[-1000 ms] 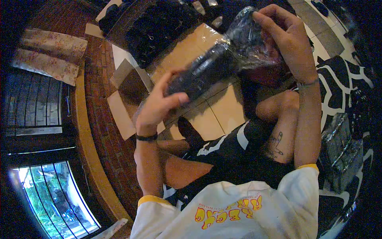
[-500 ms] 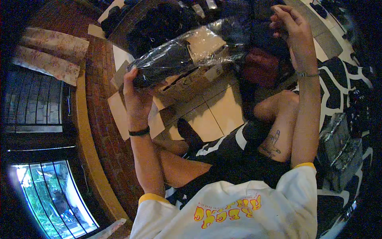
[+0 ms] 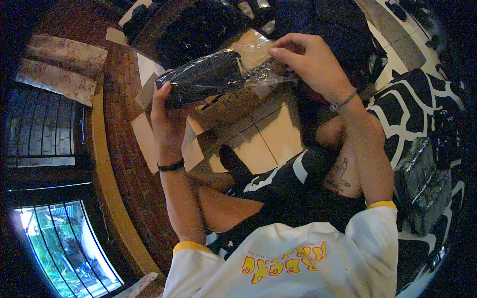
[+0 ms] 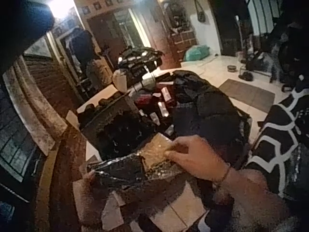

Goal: Packing objects into plastic bags and a cardboard box.

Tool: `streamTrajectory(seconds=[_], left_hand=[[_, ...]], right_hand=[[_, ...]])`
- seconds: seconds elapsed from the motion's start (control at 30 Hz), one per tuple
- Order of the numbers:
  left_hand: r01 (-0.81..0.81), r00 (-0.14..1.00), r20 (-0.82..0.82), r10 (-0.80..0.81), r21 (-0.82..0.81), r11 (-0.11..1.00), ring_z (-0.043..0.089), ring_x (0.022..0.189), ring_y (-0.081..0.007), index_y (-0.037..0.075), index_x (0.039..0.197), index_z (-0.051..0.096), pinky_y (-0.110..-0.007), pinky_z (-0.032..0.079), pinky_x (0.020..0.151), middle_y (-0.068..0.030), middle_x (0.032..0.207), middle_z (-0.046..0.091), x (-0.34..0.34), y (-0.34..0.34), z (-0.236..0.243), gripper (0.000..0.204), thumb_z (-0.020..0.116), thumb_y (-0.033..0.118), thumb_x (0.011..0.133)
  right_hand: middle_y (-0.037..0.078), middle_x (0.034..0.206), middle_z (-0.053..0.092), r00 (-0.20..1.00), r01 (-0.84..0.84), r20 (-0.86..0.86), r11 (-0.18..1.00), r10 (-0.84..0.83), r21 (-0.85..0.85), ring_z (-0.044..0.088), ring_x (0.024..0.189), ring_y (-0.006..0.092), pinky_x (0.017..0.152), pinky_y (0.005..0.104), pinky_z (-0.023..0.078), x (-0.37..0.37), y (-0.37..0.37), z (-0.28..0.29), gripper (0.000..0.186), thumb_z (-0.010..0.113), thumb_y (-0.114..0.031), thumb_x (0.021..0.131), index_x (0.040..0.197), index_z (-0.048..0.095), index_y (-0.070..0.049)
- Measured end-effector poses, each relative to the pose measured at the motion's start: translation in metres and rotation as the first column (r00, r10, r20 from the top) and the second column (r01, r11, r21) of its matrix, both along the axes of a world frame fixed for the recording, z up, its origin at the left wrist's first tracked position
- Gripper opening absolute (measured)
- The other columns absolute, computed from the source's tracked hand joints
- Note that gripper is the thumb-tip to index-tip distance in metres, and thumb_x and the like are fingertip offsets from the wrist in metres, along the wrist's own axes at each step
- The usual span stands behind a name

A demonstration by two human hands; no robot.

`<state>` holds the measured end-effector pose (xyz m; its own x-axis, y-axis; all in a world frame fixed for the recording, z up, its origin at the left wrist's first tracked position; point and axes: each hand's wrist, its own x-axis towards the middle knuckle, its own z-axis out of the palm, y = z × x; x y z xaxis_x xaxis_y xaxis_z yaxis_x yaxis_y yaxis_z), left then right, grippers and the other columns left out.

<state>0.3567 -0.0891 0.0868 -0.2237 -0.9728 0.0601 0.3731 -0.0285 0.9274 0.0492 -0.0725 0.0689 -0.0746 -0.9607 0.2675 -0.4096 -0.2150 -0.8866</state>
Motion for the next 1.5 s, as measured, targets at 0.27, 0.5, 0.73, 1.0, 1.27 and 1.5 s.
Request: streamTrajectory(seconds=[0.27,0.5,0.73,1.0,1.27,1.5], left_hand=[[-0.108,0.966,0.218,0.141,-0.156,0.982,0.068,0.103,-0.0238,0.004,0.125,0.057,-0.039,0.058,0.084,-0.0095,0.118,0.066,0.001,0.012,0.004,0.039,0.054,0.034,0.100],[-0.101,0.727,0.528,0.439,-0.550,0.829,0.066,0.091,-0.0184,0.001,0.112,0.061,-0.035,0.056,0.079,-0.0091,0.110,0.065,-0.008,0.000,0.021,0.038,0.051,0.036,0.103],[0.171,0.481,0.660,0.577,-0.716,0.677,0.061,0.082,-0.0135,0.006,0.117,0.066,-0.031,0.050,0.076,-0.0093,0.091,0.068,-0.020,0.017,0.052,0.032,0.056,0.032,0.101],[0.419,0.325,0.802,0.501,-0.597,0.684,0.061,0.063,-0.0139,0.000,0.103,0.069,-0.031,0.047,0.058,-0.0125,0.070,0.064,-0.037,0.030,0.073,0.022,0.063,0.020,0.098],[-0.149,0.662,0.409,0.629,-0.750,0.644,0.068,0.074,-0.0150,0.001,0.107,0.067,-0.029,0.057,0.065,-0.0080,0.096,0.069,-0.005,0.008,0.120,0.024,0.054,0.021,0.103],[-0.302,0.885,0.167,0.435,-0.506,0.808,0.065,0.079,-0.0185,0.002,0.118,0.059,-0.031,0.058,0.068,-0.0082,0.102,0.063,0.016,-0.032,0.066,0.027,0.054,0.022,0.100]], right_hand=[[0.009,0.088,0.072,0.825,-0.159,0.558,0.985,0.091,0.074,0.072,0.074,0.0177,0.061,0.0288,0.057,0.010,0.011,0.015,0.020,0.067,-0.021,0.095,0.100,0.068,-0.001],[0.009,0.081,0.071,0.805,0.025,0.592,0.999,-0.033,0.021,0.070,0.065,0.0170,0.055,0.0324,0.059,0.028,-0.027,-0.017,0.019,0.065,-0.019,0.095,0.096,0.066,0.000],[0.008,0.105,0.067,0.006,-0.006,0.962,0.962,-0.274,0.275,0.065,0.095,0.0229,0.092,0.0467,0.052,0.066,0.011,-0.144,0.042,0.057,-0.048,0.097,0.115,0.064,-0.010],[0.016,0.131,0.062,-0.441,-0.599,0.874,0.792,-0.202,-0.118,0.065,0.109,0.0403,0.075,0.0578,0.058,0.111,0.080,-0.220,0.068,0.051,-0.064,0.094,0.136,0.053,-0.011],[0.017,0.128,0.063,-0.365,-0.592,0.861,0.802,-0.354,0.079,0.068,0.103,0.0364,0.070,0.0531,0.061,0.128,0.087,-0.275,0.056,0.057,-0.050,0.096,0.133,0.058,-0.007],[0.021,0.126,0.062,-0.454,-0.536,0.876,0.836,-0.163,-0.122,0.064,0.111,0.0383,0.083,0.0493,0.061,0.124,0.071,-0.239,0.058,0.053,-0.047,0.100,0.136,0.053,-0.002]])
